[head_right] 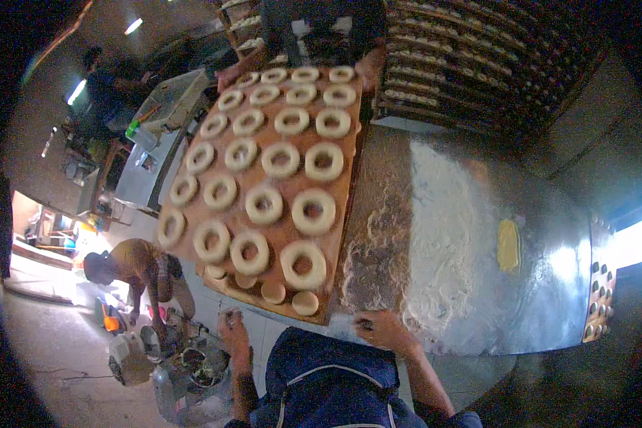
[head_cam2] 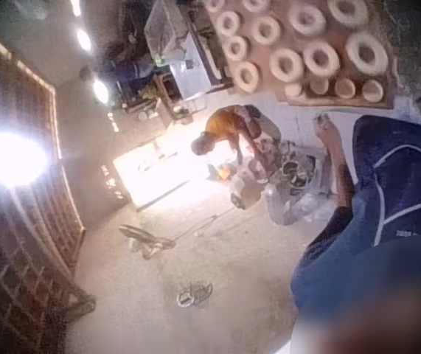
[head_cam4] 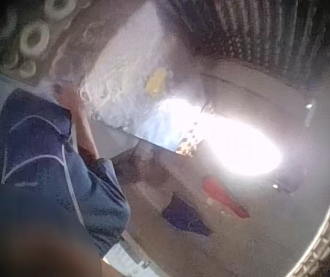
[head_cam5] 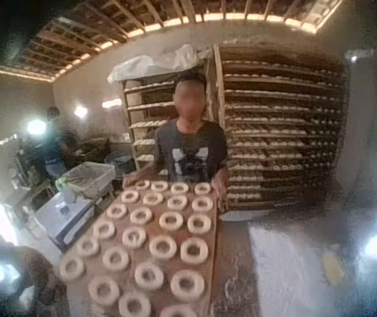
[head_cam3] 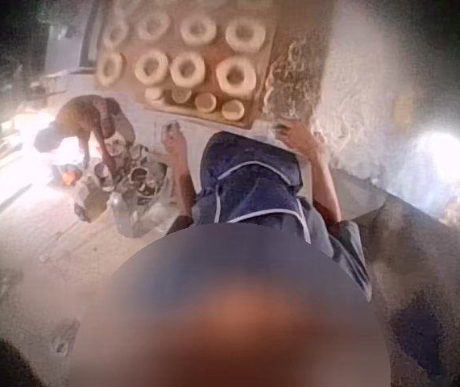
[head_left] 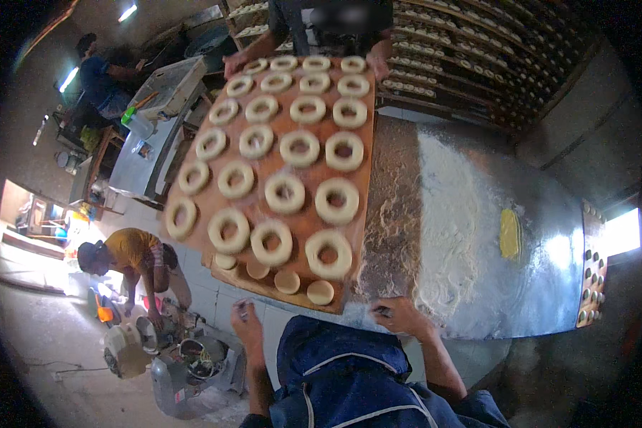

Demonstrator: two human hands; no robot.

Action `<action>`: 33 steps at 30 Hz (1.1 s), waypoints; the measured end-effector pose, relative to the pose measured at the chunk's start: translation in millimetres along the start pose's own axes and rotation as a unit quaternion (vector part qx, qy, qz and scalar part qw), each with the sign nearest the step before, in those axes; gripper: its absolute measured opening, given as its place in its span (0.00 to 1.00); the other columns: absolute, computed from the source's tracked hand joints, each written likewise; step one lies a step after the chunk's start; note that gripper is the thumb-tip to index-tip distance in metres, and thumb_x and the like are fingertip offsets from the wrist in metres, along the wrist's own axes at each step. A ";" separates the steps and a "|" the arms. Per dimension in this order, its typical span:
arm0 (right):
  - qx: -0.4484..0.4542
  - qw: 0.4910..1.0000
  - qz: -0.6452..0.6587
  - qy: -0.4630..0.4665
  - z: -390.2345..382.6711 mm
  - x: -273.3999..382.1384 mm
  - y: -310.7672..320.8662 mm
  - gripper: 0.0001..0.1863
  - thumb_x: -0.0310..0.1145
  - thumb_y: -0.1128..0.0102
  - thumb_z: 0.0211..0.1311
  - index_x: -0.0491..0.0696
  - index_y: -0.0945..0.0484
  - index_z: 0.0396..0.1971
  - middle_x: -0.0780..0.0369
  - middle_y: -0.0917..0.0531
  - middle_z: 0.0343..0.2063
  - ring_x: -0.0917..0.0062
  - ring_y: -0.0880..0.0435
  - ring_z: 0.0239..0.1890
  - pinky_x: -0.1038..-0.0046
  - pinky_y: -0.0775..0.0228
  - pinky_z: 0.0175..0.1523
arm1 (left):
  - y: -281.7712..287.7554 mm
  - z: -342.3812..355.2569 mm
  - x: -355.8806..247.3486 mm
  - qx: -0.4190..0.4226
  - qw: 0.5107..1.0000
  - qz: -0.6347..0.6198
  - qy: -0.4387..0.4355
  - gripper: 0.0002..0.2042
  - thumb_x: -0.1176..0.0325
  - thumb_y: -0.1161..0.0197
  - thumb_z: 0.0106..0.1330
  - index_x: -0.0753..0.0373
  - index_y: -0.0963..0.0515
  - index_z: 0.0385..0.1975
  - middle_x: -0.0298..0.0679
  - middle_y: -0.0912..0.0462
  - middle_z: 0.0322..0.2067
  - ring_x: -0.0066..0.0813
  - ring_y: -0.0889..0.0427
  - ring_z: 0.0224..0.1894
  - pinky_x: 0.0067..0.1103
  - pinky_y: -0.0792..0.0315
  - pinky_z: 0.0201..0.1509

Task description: The person shapes small dough pieces into ring forms by hand and places them on a wooden board. Other workers are also shaping dough nearby. The rings are arranged in rows on the board.

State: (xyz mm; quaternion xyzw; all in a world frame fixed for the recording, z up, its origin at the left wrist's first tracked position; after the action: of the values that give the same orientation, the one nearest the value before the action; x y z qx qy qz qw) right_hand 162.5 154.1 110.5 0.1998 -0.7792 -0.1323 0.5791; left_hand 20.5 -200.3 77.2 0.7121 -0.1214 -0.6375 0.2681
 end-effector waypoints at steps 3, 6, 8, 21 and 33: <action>-0.057 0.990 -0.068 0.108 19.8 18.2 -31.9 0.14 0.34 0.44 0.58 0.42 0.23 0.42 0.51 0.19 0.42 0.57 0.21 0.46 0.62 0.29 0.53 | -26.2 -23.7 -37.4 0.080 0.960 0.136 -0.232 0.11 0.73 0.43 0.65 0.70 0.25 0.44 0.51 0.22 0.42 0.46 0.24 0.46 0.32 0.29 0.49; -0.147 0.966 -0.158 0.144 48.4 41.5 -64.9 0.15 0.31 0.44 0.57 0.40 0.25 0.43 0.51 0.24 0.49 0.55 0.28 0.54 0.62 0.35 0.59 | -52.9 -28.2 -59.2 0.092 0.941 0.167 -0.281 0.19 0.79 0.41 0.60 0.70 0.28 0.52 0.55 0.28 0.51 0.55 0.29 0.52 0.40 0.35 0.58; -0.147 0.927 -0.304 0.162 66.0 56.0 -81.8 0.17 0.29 0.44 0.55 0.39 0.26 0.44 0.49 0.26 0.50 0.54 0.30 0.56 0.61 0.36 0.59 | -65.7 -21.2 -65.9 0.094 0.922 0.230 -0.295 0.21 0.80 0.40 0.58 0.69 0.29 0.54 0.56 0.30 0.52 0.57 0.29 0.54 0.41 0.36 0.59; -0.081 0.994 0.057 0.039 41.8 54.4 -52.4 0.20 0.27 0.35 0.44 0.47 0.22 0.43 0.53 0.19 0.35 0.56 0.19 0.40 0.60 0.27 0.44 | -70.9 -16.2 -111.5 0.287 0.928 0.012 -0.238 0.16 0.69 0.30 0.52 0.67 0.24 0.38 0.50 0.20 0.34 0.46 0.20 0.39 0.35 0.26 0.43; -0.433 0.844 -0.252 -0.190 -42.8 -87.7 111.9 0.14 0.31 0.31 0.40 0.46 0.22 0.30 0.55 0.19 0.33 0.58 0.20 0.39 0.58 0.29 0.45 | -244.9 -129.9 -172.6 0.388 0.791 0.039 -0.472 0.22 0.69 0.34 0.54 0.62 0.29 0.50 0.51 0.24 0.43 0.50 0.24 0.45 0.37 0.28 0.47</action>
State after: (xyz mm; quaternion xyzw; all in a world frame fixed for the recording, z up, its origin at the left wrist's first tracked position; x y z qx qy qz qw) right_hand 207.6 295.0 97.6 0.0891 -0.6602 -0.6333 0.3938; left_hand 78.3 120.5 96.9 0.3613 -0.4976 -0.7826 -0.0968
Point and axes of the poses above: each hand's wrist, its own z-axis towards the middle knuckle, its own y-axis out of the back of the hand, x = y × z, the point moved 1 cm from there along z, towards the middle knuckle
